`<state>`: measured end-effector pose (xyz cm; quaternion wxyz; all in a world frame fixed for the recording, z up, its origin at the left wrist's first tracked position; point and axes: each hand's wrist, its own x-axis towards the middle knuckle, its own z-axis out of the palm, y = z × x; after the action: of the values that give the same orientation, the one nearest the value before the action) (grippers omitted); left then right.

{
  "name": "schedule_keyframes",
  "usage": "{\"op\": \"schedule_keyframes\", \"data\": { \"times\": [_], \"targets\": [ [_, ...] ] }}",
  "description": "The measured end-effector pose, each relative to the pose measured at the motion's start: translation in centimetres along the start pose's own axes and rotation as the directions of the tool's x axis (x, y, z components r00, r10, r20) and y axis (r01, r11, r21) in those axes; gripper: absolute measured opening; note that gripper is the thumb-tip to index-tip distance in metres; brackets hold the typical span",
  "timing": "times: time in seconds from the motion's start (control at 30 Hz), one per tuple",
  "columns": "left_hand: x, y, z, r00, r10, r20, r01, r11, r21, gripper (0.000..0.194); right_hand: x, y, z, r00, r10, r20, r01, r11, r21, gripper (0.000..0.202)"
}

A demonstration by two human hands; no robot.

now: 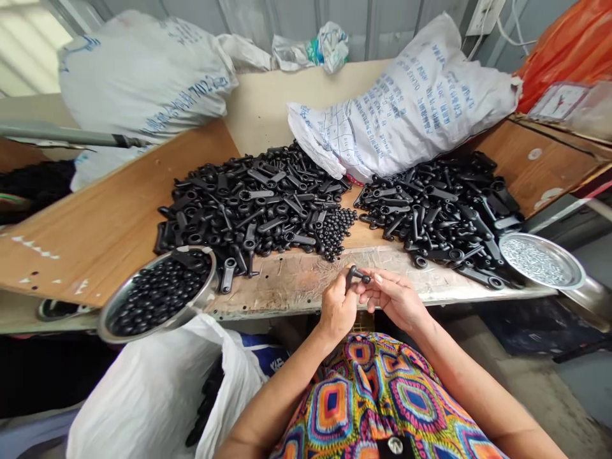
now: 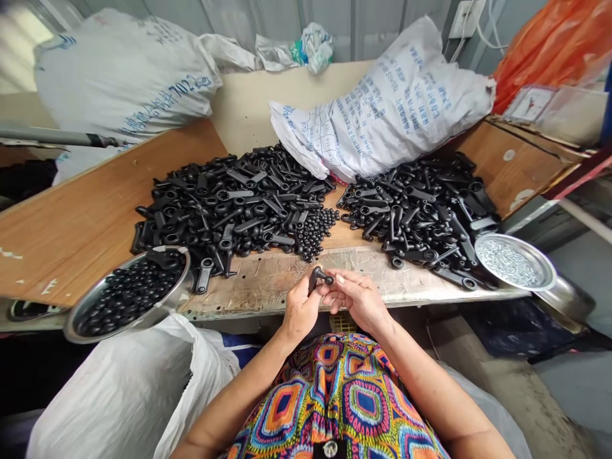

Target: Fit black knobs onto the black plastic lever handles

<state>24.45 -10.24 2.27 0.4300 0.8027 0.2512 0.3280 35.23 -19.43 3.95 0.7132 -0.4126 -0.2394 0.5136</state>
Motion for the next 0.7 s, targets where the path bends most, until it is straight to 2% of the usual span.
{"op": "schedule_keyframes", "data": {
  "times": [0.07,0.1,0.2,0.27,0.37,0.47,0.53,0.6,0.7],
  "targets": [
    [-0.2,-0.1,-0.2,0.999,0.047,0.003,-0.047,0.99,0.13,0.032,-0.8,0.2,-0.4,0.997,-0.045,-0.064,0.04,0.996,-0.081,0.032],
    [-0.1,-0.4,-0.1,0.997,0.081,0.018,-0.082,0.965,0.249,0.034,-1.0,0.3,-0.8,0.99,-0.09,-0.108,0.075,0.987,-0.14,0.033],
    [0.7,-1.8,0.9,0.981,0.142,0.129,-0.191,0.774,0.603,0.042,-0.6,0.3,-2.4,0.938,-0.283,-0.199,0.203,0.916,-0.347,0.038],
    [1.0,-3.0,2.2,0.971,0.136,0.198,-0.237,0.676,0.698,0.044,0.3,0.2,-3.3,0.903,-0.386,-0.188,0.27,0.852,-0.45,0.042],
    [0.9,-4.5,3.8,0.956,0.131,0.263,-0.286,0.622,0.729,0.041,1.9,-0.5,-3.4,0.882,-0.458,-0.114,0.336,0.779,-0.53,0.045],
    [0.5,-5.1,4.6,0.942,0.13,0.308,-0.325,0.579,0.748,0.044,3.4,-1.3,-2.0,0.866,-0.499,0.029,0.415,0.687,-0.597,0.047],
    [0.5,-5.2,4.6,0.939,0.128,0.32,-0.334,0.569,0.752,0.045,4.3,-1.6,-1.0,0.842,-0.519,0.145,0.476,0.59,-0.652,0.048],
    [0.5,-5.3,4.5,0.936,0.129,0.327,-0.34,0.572,0.747,0.043,5.2,-1.1,-0.6,0.834,-0.496,0.241,0.492,0.471,-0.732,0.049],
    [0.7,-5.9,4.4,0.941,0.132,0.312,-0.328,0.591,0.737,0.031,6.4,1.1,-1.7,0.871,-0.389,0.299,0.441,0.353,-0.825,0.051]
  ]
}}
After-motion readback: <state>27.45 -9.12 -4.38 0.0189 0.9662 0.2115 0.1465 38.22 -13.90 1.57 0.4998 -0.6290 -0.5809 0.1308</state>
